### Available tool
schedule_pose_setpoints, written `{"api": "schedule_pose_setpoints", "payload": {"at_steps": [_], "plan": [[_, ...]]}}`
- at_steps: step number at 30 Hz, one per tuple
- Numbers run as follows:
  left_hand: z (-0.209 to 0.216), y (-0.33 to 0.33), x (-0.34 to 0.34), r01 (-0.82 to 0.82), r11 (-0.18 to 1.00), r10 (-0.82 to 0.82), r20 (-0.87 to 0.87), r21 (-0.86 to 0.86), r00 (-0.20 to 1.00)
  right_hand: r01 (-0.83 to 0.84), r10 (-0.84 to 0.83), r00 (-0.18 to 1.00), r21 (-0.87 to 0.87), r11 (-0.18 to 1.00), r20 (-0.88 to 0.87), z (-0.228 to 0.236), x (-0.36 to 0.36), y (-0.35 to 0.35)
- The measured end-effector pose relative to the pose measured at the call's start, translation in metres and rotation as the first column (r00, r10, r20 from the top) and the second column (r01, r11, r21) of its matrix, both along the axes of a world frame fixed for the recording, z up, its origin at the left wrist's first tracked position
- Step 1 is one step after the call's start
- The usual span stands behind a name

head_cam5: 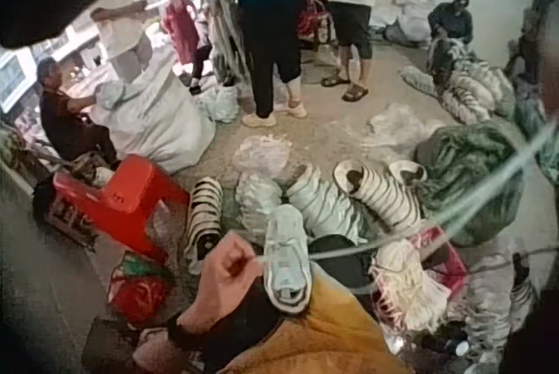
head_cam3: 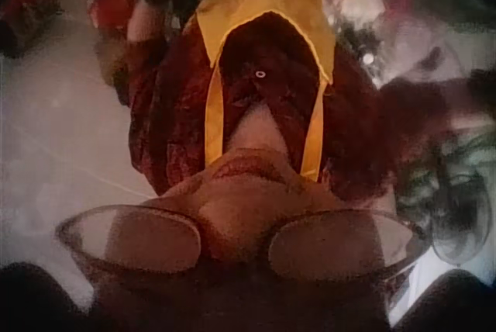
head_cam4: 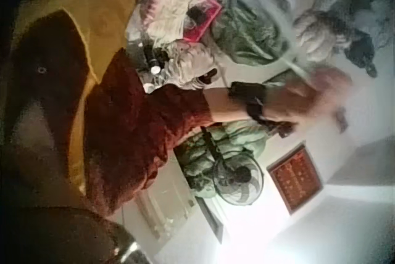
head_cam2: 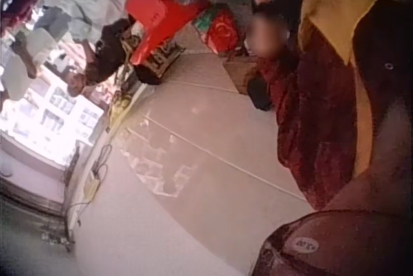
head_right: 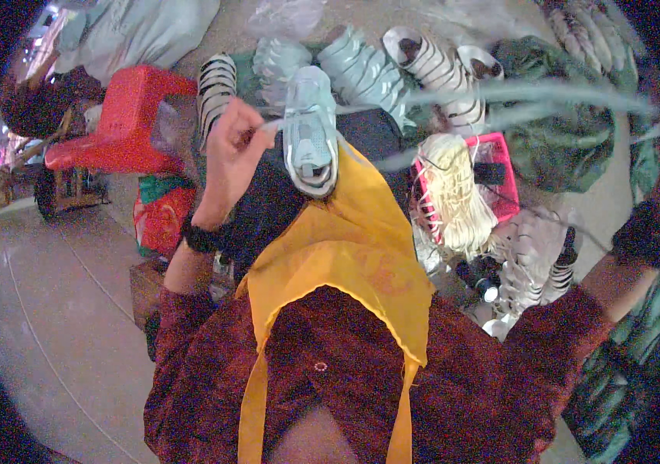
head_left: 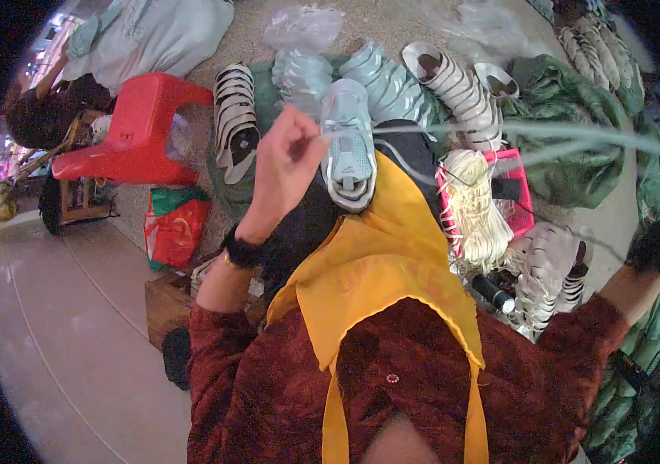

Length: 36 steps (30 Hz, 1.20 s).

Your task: The person sits on the floor and laces a light-colored sneaker resting on their lap. They thread the laces through the eyelets, pull them tight, and tie a knot, repeating the process to secure the shoe.

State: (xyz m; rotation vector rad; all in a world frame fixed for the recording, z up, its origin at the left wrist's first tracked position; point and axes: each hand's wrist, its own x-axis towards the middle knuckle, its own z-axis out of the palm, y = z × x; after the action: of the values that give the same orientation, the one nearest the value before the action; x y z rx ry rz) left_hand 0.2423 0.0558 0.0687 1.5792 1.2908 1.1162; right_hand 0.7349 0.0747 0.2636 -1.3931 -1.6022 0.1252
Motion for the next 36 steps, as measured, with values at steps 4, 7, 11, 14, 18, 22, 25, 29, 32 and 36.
{"api": "schedule_pose_setpoints", "payload": {"at_steps": [4, 7, 11, 14, 18, 22, 25, 29, 32, 36], "plan": [[-0.003, -0.036, -0.024, -0.019, 0.993, 0.040, 0.179, -0.115, 0.983, -0.143, 0.186, 0.981, -0.840, 0.524, -0.051, -0.089, -0.001, -0.003], [-0.006, -0.057, -0.051, -0.166, 0.951, 0.228, 0.228, -0.261, 0.947, -0.270, 0.306, 0.946, -0.786, 0.556, -0.108, -0.189, -0.077, -0.010], [-0.021, -0.068, -0.104, -0.309, 0.873, 0.464, 0.450, -0.376, 0.763, -0.557, 0.316, 0.827, -0.603, 0.571, -0.465, -0.246, -0.191, -0.013], [-0.048, -0.084, -0.167, -0.382, 0.782, 0.611, 0.485, -0.492, 0.626, -0.502, 0.433, 0.863, -0.533, 0.681, -0.260, -0.247, -0.249, -0.001], [-0.077, -0.119, -0.221, -0.608, 0.538, 0.714, -0.067, -0.584, 0.697, -0.544, 0.515, 0.834, -0.453, 0.707, -0.197, -0.265, -0.266, 0.012], [-0.104, -0.112, -0.218, -0.548, 0.828, 0.412, -0.539, -0.115, 0.735, -0.533, 0.501, 0.841, -0.467, 0.706, -0.203, -0.267, -0.262, 0.012], [-0.067, -0.058, -0.119, -0.378, 0.926, 0.360, -0.357, 0.021, 0.862, -0.553, 0.377, 0.833, -0.619, 0.558, -0.404, -0.264, -0.257, 0.010], [-0.046, -0.001, -0.027, -0.113, 0.991, 0.128, -0.230, 0.076, 0.965, -0.610, 0.318, 0.790, -0.618, 0.495, -0.525, -0.262, -0.258, 0.011], [-0.057, 0.023, -0.010, -0.030, 0.993, -0.015, -0.367, -0.118, 0.930, -0.601, 0.391, 0.799, -0.574, 0.556, -0.458, -0.270, -0.255, 0.013], [-0.064, 0.034, -0.033, 0.089, 0.945, -0.156, -0.191, -0.315, 0.969, -0.601, 0.299, 0.799, -0.710, 0.367, -0.522, -0.254, -0.233, 0.004]]}}
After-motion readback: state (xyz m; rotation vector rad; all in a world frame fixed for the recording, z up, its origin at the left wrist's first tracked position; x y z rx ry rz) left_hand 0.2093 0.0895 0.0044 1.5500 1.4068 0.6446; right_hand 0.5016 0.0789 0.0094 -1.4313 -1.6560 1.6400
